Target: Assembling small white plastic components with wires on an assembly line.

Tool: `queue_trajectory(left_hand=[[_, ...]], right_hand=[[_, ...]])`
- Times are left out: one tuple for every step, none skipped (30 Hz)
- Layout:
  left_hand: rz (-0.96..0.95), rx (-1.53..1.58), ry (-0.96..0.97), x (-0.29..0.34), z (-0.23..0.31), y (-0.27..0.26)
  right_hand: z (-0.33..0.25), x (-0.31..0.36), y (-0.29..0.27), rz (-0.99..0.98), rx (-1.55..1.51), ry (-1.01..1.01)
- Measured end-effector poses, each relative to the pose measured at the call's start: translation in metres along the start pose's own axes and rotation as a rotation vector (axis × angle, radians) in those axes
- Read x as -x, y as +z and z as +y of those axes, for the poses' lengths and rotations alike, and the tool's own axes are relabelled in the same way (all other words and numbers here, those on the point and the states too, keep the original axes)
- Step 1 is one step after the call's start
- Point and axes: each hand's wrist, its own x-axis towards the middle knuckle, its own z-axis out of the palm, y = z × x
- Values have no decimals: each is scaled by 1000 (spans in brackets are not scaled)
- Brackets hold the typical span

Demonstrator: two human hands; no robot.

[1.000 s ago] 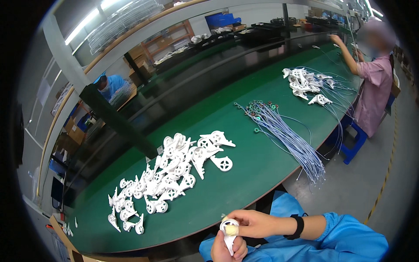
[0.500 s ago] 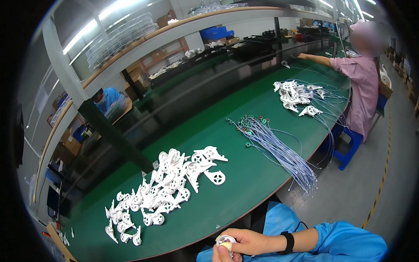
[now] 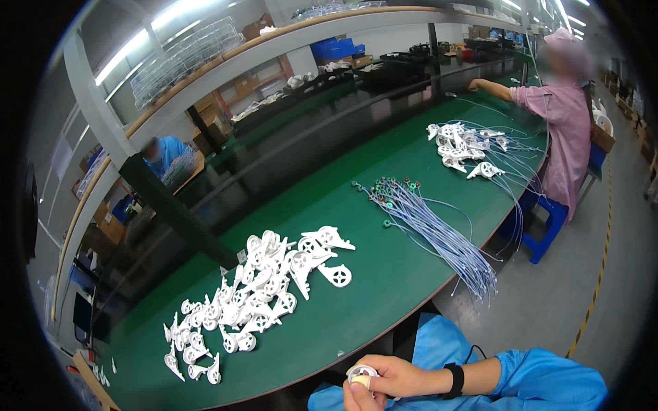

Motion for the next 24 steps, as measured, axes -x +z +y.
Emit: queue_trajectory(left_hand=[[8,-3,-6,-2,-2,-2],[-26,104,-131,-6,-1,-4],[-59,212,-256,-7,1,-4],[16,310,-374,-6,3,1],[29,313,-375,-8,9,3],[-29,402,-438,-11,15,1],[-90,491,-500,-14,21,0],[-90,438,-513,-16,27,1],[-85,440,-513,-17,31,0],[-109,440,-538,-18,35,-1],[-134,439,-563,-18,37,-2],[-179,466,-538,-19,32,-5],[-178,465,-538,-18,32,-4],[-133,467,-547,-16,34,-2],[-89,469,-556,-15,35,0],[-93,467,-557,-15,32,1],[-103,398,-489,-13,26,1],[-116,330,-421,-11,22,0],[-131,329,-423,-9,19,0],[-108,262,-334,-8,18,2],[-87,196,-245,-6,16,3],[-67,134,-237,-1,13,0],[-86,136,-238,2,12,-1],[-64,67,-201,4,12,-1]], right_hand=[[2,-1,-2,10,4,-4],[2,-1,-4,34,9,18],[7,-4,-8,28,7,24],[14,-8,-13,50,86,-81],[15,-11,-14,67,164,-184],[11,-11,-16,28,113,-118],[4,-11,-19,18,111,-110],[-3,-11,-22,-1,-55,78],[-6,-9,-24,-19,-221,267],[-1,-8,-27,-42,-251,252],[-4,-9,-25,-45,-253,254],[-9,-10,-21,-30,-156,223],[-12,-12,-19,-15,-60,190],[-12,-13,-17,-14,-60,190],[-12,-15,-15,-26,37,99],[-13,-15,-14,-37,135,7],[-11,-14,-14,-27,137,4],[-6,-12,-14,-15,83,-25],[-1,-10,-12,-1,30,-56],[2,-9,-12,-7,-46,-53],[1,-8,-10,-1,28,-47],[-1,-7,-7,-3,11,2],[-1,-5,-4,-8,-10,51],[6,-6,-5,-20,-24,68]])
